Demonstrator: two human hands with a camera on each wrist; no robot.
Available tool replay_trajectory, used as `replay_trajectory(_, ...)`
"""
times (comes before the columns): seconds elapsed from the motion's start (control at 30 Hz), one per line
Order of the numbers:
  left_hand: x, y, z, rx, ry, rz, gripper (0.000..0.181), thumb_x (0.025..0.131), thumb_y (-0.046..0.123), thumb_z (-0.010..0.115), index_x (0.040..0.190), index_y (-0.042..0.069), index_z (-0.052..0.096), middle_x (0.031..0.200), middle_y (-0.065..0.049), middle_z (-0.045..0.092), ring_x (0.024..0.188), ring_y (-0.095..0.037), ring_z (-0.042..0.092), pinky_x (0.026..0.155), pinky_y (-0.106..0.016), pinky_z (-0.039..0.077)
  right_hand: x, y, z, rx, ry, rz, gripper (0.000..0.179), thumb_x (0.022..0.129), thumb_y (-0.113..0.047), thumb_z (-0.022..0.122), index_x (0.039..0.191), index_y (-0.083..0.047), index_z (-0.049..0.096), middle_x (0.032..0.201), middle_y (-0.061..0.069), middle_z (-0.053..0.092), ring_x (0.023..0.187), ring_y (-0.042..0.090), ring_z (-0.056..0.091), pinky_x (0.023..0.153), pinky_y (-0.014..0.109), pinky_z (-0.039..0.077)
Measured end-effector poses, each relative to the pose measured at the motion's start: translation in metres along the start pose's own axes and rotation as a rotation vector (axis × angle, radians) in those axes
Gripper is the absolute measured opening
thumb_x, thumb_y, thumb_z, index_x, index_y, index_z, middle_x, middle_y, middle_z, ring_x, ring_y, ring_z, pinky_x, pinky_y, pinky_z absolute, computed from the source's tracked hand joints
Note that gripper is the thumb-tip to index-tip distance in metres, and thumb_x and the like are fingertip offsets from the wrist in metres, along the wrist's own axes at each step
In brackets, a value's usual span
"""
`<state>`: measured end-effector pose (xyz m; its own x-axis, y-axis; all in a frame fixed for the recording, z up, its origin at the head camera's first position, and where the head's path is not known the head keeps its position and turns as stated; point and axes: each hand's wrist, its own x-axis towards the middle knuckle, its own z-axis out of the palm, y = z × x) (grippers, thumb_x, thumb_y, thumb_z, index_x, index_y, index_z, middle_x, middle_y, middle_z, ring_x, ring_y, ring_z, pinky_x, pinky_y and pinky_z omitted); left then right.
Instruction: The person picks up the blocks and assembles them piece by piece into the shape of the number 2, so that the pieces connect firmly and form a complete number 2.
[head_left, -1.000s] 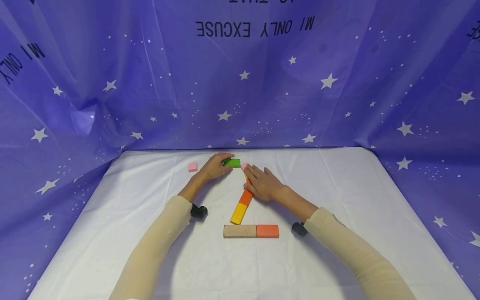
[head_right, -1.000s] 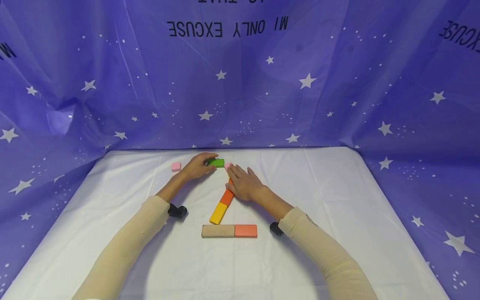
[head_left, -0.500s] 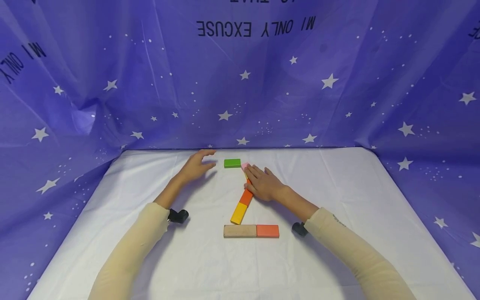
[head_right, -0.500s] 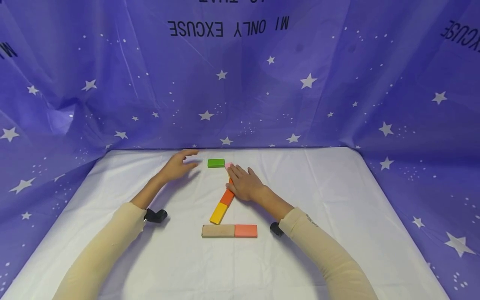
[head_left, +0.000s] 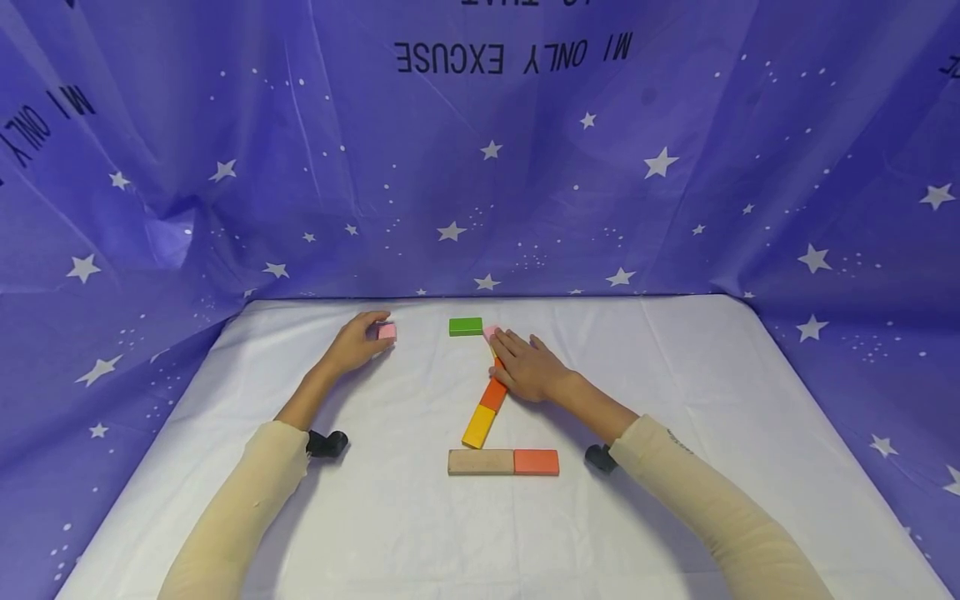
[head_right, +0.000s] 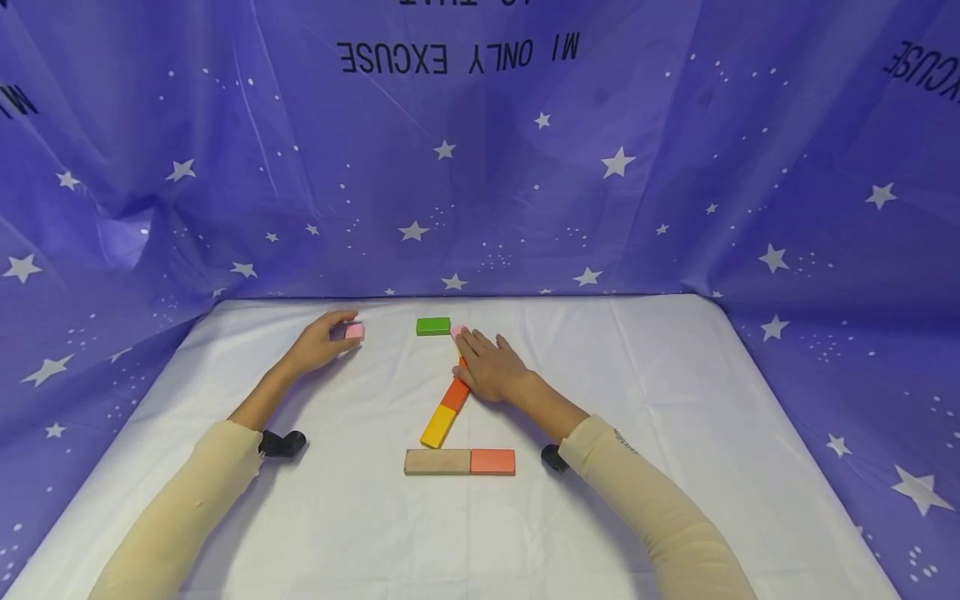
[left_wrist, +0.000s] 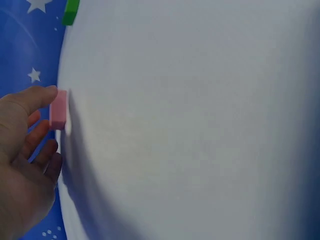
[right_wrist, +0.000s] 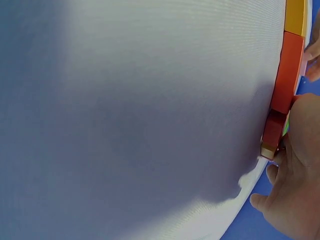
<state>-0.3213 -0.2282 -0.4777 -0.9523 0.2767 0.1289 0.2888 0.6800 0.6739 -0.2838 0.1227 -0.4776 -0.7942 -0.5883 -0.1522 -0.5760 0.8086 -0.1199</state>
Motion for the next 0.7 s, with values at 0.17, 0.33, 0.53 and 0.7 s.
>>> replay_trajectory(0.17, -0.0015, -0.0060, 0.0015, -0.009, 0.023, 0.033, 0.052, 0.091, 0.003, 0.069, 0.137, -0.013, 0.050, 0.135, -0.032, 0.053, 0.131, -0.046, 0.044, 0.112, -0.053, 0.031, 0.0001, -0.0004, -0.0010, 0.002, -0.002, 0.000, 0.068, 0.108, -0.047, 0.030, 0.160, -0.007, 0.015, 0.165, 0.011, 0.013, 0.151, 0.026, 0.012, 0.119, 0.055, 0.013)
replay_trajectory(0.33, 0.0013, -0.0058, 0.0030, 0.040, 0.022, 0.057, 0.045, 0.091, 0.003, 0.068, 0.132, -0.013, 0.055, 0.133, -0.033, 0.054, 0.129, -0.048, 0.046, 0.110, -0.054, 0.033, -0.0012, -0.0011, -0.0031, -0.002, -0.011, 0.003, 0.068, 0.108, -0.047, 0.030, 0.160, -0.008, 0.015, 0.165, 0.010, 0.013, 0.151, 0.025, 0.012, 0.119, 0.055, 0.013)
replay_trajectory(0.53, 0.0037, -0.0044, 0.0051, 0.081, 0.030, 0.064, 0.040, 0.091, 0.002, 0.068, 0.127, -0.013, 0.060, 0.126, -0.032, 0.059, 0.119, -0.046, 0.052, 0.103, -0.054, 0.039, -0.0020, -0.0023, -0.0054, -0.017, -0.018, 0.001, 0.068, 0.108, -0.047, 0.030, 0.160, -0.006, 0.015, 0.165, 0.011, 0.013, 0.151, 0.026, 0.013, 0.119, 0.055, 0.013)
replay_trajectory(0.7, 0.0058, -0.0004, 0.0082, 0.043, 0.032, 0.048, 0.041, 0.090, 0.007, 0.072, 0.125, -0.012, 0.061, 0.117, -0.028, 0.062, 0.101, -0.038, 0.058, 0.088, -0.047, 0.046, -0.0019, -0.0025, -0.0067, -0.013, -0.029, 0.007, 0.068, 0.108, -0.048, 0.030, 0.160, -0.007, 0.014, 0.165, 0.010, 0.012, 0.151, 0.026, 0.012, 0.119, 0.055, 0.013)
